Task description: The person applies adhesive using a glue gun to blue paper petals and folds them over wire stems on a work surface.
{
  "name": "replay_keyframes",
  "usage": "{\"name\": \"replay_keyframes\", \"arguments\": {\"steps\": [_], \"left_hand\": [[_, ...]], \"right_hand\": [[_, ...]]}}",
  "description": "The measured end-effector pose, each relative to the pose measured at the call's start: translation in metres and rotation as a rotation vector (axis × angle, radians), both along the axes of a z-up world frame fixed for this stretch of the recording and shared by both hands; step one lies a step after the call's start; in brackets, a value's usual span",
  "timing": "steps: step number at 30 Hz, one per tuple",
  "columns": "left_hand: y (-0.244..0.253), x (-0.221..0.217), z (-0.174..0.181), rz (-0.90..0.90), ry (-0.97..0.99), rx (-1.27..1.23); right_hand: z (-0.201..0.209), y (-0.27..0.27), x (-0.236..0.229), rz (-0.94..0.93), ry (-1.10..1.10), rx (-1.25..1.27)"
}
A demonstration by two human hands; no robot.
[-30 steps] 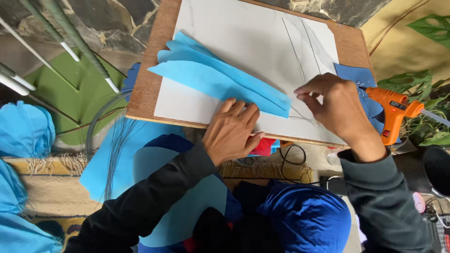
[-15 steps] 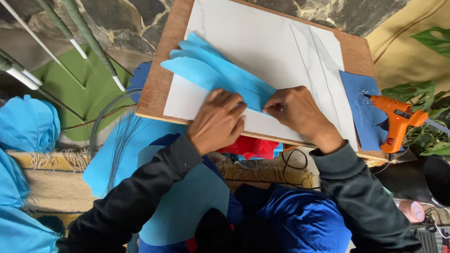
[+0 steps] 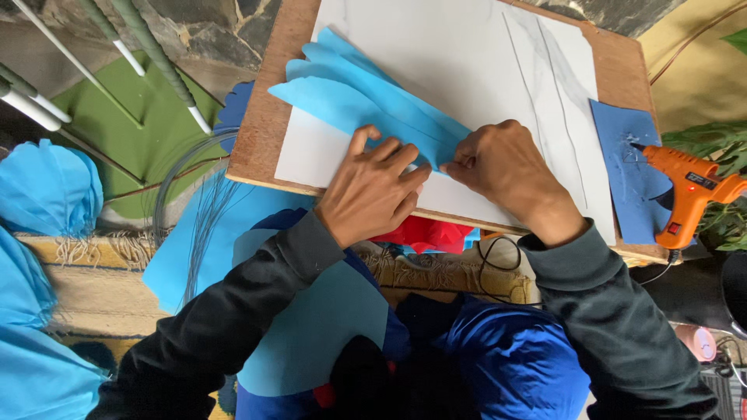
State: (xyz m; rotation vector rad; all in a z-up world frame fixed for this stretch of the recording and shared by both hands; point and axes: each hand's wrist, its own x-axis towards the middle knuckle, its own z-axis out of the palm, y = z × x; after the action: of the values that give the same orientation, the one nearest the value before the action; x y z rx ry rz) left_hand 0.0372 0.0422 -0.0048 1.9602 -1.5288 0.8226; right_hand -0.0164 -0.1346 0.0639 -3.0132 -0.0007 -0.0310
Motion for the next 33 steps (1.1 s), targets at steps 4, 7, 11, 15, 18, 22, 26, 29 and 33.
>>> {"name": "replay_keyframes", "arguments": {"steps": [4, 7, 11, 15, 18, 22, 26, 29, 33], "left_hand": [[0.001, 0.000, 0.001, 0.004, 0.062, 0.021], [0.002, 0.002, -0.001, -0.010, 0.065, -0.002], [0.003, 0.005, -0.001, -0.024, 0.043, -0.018], [0.007, 0.002, 0.001, -0.001, 0.015, -0.007], [0.010, 0.001, 0.005, 0.024, 0.014, -0.032], [0.008, 0.005, -0.002, 0.020, 0.048, -0.057], [0.007, 0.009, -0.006, 0.000, 0.078, -0.049], [0.008, 0.009, -0.005, -0.007, 0.074, -0.048], [0.009, 0.008, -0.004, -0.013, 0.072, -0.049]], "right_hand": [[0.010, 0.006, 0.005, -0.040, 0.074, 0.001], [0.010, 0.013, 0.007, -0.072, 0.076, -0.074], [0.009, 0.011, 0.009, -0.050, 0.054, -0.105], [0.015, 0.020, 0.008, -0.061, 0.042, -0.174], [0.011, 0.022, 0.009, -0.046, 0.043, -0.097], [0.012, 0.024, 0.010, -0.026, 0.058, -0.029], [0.015, 0.023, 0.014, -0.045, 0.105, -0.023], [0.014, 0.025, 0.016, -0.023, 0.086, -0.039], [0.014, 0.030, 0.016, -0.040, 0.080, -0.101]]}}
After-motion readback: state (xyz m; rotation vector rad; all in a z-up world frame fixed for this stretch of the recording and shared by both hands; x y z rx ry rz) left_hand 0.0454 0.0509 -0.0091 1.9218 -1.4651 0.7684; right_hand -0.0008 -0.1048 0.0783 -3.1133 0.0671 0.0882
